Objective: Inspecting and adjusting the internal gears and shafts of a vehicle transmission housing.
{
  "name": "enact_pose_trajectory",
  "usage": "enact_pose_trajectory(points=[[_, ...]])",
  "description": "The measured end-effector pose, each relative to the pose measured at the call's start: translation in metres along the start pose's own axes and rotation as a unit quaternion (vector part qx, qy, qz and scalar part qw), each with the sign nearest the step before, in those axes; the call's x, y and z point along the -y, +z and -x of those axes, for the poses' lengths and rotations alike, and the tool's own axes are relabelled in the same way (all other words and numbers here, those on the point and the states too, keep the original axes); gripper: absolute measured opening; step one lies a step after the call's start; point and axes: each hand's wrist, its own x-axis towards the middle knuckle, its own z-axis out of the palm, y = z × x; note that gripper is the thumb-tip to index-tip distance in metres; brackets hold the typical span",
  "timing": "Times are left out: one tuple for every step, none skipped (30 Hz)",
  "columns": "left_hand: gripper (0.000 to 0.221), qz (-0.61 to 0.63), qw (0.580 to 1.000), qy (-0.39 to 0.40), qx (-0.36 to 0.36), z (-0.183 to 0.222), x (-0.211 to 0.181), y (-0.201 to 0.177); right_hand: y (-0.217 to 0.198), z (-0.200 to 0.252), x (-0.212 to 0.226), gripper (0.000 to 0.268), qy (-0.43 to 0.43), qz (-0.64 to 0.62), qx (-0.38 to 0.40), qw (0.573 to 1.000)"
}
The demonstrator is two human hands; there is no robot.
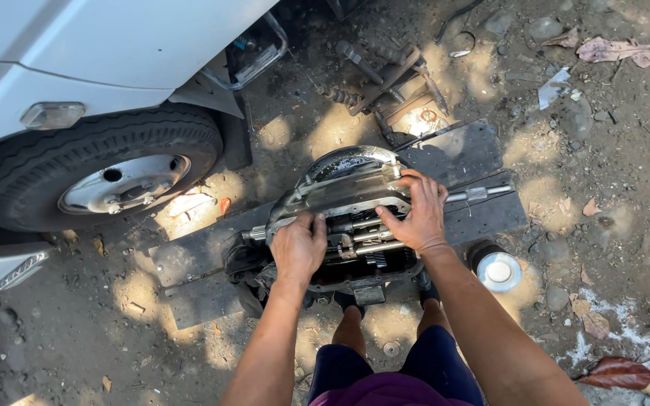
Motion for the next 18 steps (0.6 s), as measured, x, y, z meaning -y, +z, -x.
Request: enact_pose_trajectory(points=[[0.037, -0.006, 1.000, 0.007, 0.011, 0.000, 0.003, 0.002, 0.001, 0.001, -0.002, 0.057, -0.003, 0.014, -0.004, 1.000], [0.037, -0.006, 1.000, 0.005, 0.012, -0.001, 0.004, 0.006, 0.001, 0.001, -0.002, 0.057, -0.003, 0.014, -0.002, 1.000], [0.038, -0.007, 1.000, 0.012, 0.013, -0.002, 0.005, 0.009, 0.001, 0.001, -0.002, 0.058, -0.002, 0.014, -0.001, 1.000], [0.038, -0.008, 1.000, 0.019, 0.013, -0.004, 0.005, 0.013, 0.000, 0.001, -0.002, 0.058, -0.002, 0.015, 0.001, 1.000], [0.038, -0.007, 1.000, 0.017, 0.014, -0.003, -0.003, 0.016, 0.000, 0.001, -0.001, 0.058, -0.003, 0.015, 0.003, 1.000], [0.036, -0.008, 0.999, 0.041, 0.014, -0.003, -0.012, 0.018, -0.001, 0.000, 0.001, 0.058, -0.004, 0.010, 0.001, 1.000], [0.035, -0.008, 0.998, 0.064, 0.013, -0.003, -0.022, 0.020, -0.003, -0.002, 0.002, 0.059, -0.006, 0.006, 0.000, 1.000], [0.035, -0.007, 0.998, 0.064, 0.014, -0.004, -0.031, 0.027, -0.002, -0.001, 0.001, 0.059, -0.006, 0.007, 0.000, 1.000], [0.035, -0.006, 0.996, 0.088, 0.013, -0.004, -0.040, 0.034, -0.001, -0.001, -0.001, 0.059, -0.010, 0.010, 0.004, 1.000], [0.035, -0.005, 0.994, 0.112, 0.013, -0.005, -0.049, 0.040, 0.000, -0.001, -0.002, 0.059, -0.012, 0.013, 0.007, 1.000], [0.035, -0.005, 0.994, 0.112, 0.013, -0.004, -0.047, 0.037, 0.000, 0.000, -0.002, 0.059, -0.012, 0.014, 0.007, 1.000], [0.035, -0.008, 0.994, 0.108, 0.017, -0.003, -0.045, 0.034, 0.000, 0.000, -0.001, 0.060, -0.010, 0.007, 0.003, 1.000], [0.035, -0.011, 0.994, 0.105, 0.020, -0.003, -0.044, 0.031, 0.000, 0.000, -0.001, 0.061, -0.008, 0.000, -0.002, 1.000], [0.035, -0.011, 0.994, 0.107, 0.022, -0.003, -0.043, 0.032, 0.001, -0.001, -0.003, 0.061, -0.007, 0.002, -0.003, 1.000], [0.036, -0.013, 0.995, 0.102, 0.020, -0.003, -0.041, 0.033, 0.002, -0.001, -0.005, 0.061, -0.009, 0.003, -0.005, 1.000], [0.037, -0.017, 0.995, 0.095, 0.019, -0.002, -0.039, 0.033, 0.003, 0.000, -0.005, 0.062, -0.009, 0.002, -0.007, 1.000], [0.037, -0.019, 0.995, 0.096, 0.020, -0.003, -0.044, 0.039, 0.004, 0.002, -0.007, 0.062, -0.007, 0.002, -0.007, 1.000], [0.036, -0.029, 0.994, 0.105, 0.014, -0.006, -0.049, 0.044, 0.005, 0.002, -0.009, 0.062, -0.010, 0.010, -0.001, 1.000]])
